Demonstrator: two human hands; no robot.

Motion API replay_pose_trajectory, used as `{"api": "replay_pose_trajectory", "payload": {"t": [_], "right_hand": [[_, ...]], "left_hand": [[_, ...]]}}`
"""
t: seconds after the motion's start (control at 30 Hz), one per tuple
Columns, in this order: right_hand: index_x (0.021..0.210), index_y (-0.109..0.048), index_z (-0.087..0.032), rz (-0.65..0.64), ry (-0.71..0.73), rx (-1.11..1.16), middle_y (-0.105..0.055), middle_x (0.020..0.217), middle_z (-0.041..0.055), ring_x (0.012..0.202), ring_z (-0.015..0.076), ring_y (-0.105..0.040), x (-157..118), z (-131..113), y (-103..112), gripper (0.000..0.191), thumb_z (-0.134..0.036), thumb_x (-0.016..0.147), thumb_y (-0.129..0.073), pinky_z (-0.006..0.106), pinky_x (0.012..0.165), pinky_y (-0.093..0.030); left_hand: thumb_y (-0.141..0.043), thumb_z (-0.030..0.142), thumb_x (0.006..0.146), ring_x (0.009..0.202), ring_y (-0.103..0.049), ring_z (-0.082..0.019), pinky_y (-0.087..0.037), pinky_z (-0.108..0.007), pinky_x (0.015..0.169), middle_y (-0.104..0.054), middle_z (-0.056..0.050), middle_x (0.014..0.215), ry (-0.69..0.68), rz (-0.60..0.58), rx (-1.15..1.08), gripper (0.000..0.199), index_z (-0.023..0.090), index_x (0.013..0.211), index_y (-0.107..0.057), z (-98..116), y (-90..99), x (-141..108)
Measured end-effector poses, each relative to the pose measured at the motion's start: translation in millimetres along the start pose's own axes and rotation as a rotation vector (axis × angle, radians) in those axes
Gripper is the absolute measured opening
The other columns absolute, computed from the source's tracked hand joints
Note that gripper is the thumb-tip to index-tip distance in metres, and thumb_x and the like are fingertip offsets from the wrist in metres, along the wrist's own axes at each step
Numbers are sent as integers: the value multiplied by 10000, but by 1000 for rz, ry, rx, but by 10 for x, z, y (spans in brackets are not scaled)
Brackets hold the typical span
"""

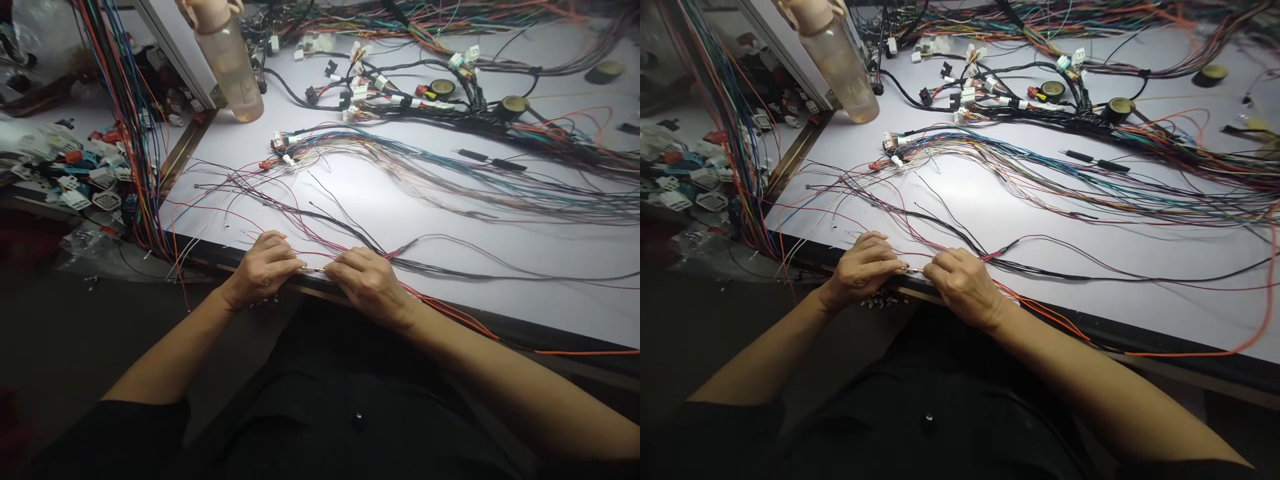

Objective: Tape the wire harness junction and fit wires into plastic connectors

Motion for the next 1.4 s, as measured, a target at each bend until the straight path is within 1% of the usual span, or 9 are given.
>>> {"api": "replay_pose_trajectory", "payload": {"t": [0.17,0.3,0.4,0.5,0.67,0.9,1.13,1.27,1.4], "right_hand": [[850,-676,-152,73,-46,-21,-640,756,46,724,143,-543,16,69,70,206,-211,931,-496,272,706,-422],[807,-678,-161,132,-130,-75,-645,758,43,702,143,-543,60,173,213,208,-234,922,-520,271,684,-415],[793,-677,-164,142,-193,-55,-643,761,46,713,145,-551,83,258,299,213,-236,920,-521,270,696,-422],[812,-679,-167,148,-235,-6,-639,759,46,714,142,-555,86,312,328,211,-243,924,-517,268,696,-422],[802,-670,-174,204,-223,15,-635,755,43,729,139,-551,89,208,354,206,-232,926,-515,268,701,-408],[773,-635,-199,53,-86,-116,-629,699,5,666,130,-537,138,-39,180,262,-296,949,-466,293,658,-341],[818,-652,-184,-230,-287,-25,-697,786,36,711,150,-624,108,304,88,327,-359,956,-414,266,622,-382],[845,-680,-198,-195,-377,145,-712,823,18,745,122,-635,158,647,289,286,-338,942,-450,225,664,-419],[870,-699,-200,-72,-523,91,-720,888,18,786,119,-635,120,1397,692,236,-314,917,-498,222,701,-442]], "left_hand": [[-594,221,887,773,-584,-135,-375,-396,974,-671,-2,822,54,-19,81,122,241,989,-659,-62,6,35],[-621,303,884,957,-608,-180,-262,-455,1063,-681,-37,1009,116,-20,156,311,255,1190,-591,-152,108,59],[-689,334,828,1108,-548,-237,-304,-455,1056,-620,-86,1162,274,205,156,389,244,1197,-603,-154,353,-3],[-692,309,821,958,-592,-208,-456,-362,901,-637,-78,1028,590,545,-56,237,210,1036,-678,-150,498,-253],[-688,432,806,678,-606,-139,-478,-211,565,-672,-91,909,1201,491,-959,352,144,1007,-673,-227,-298,-453],[-842,360,637,868,-637,-203,-578,-270,736,-662,-75,924,1403,561,-1228,354,134,842,-662,-387,-424,-402],[-894,309,533,861,-644,-204,-590,-238,757,-676,-74,928,1473,585,-1197,423,134,848,-672,-373,-437,-496],[-936,319,405,835,-659,-220,-601,-234,735,-662,-102,1086,1547,619,-1185,557,124,863,-685,-373,-433,-557],[-935,327,401,843,-661,-204,-597,-206,741,-628,-97,1190,1569,609,-1179,597,134,916,-703,-359,-426,-540]]}}
Point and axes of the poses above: each hand's wrist, its own x-axis towards the middle knuckle, its own y-axis out of the back of the hand, z = x × y, the point moved 10 cm from there along x, towards the middle knuckle
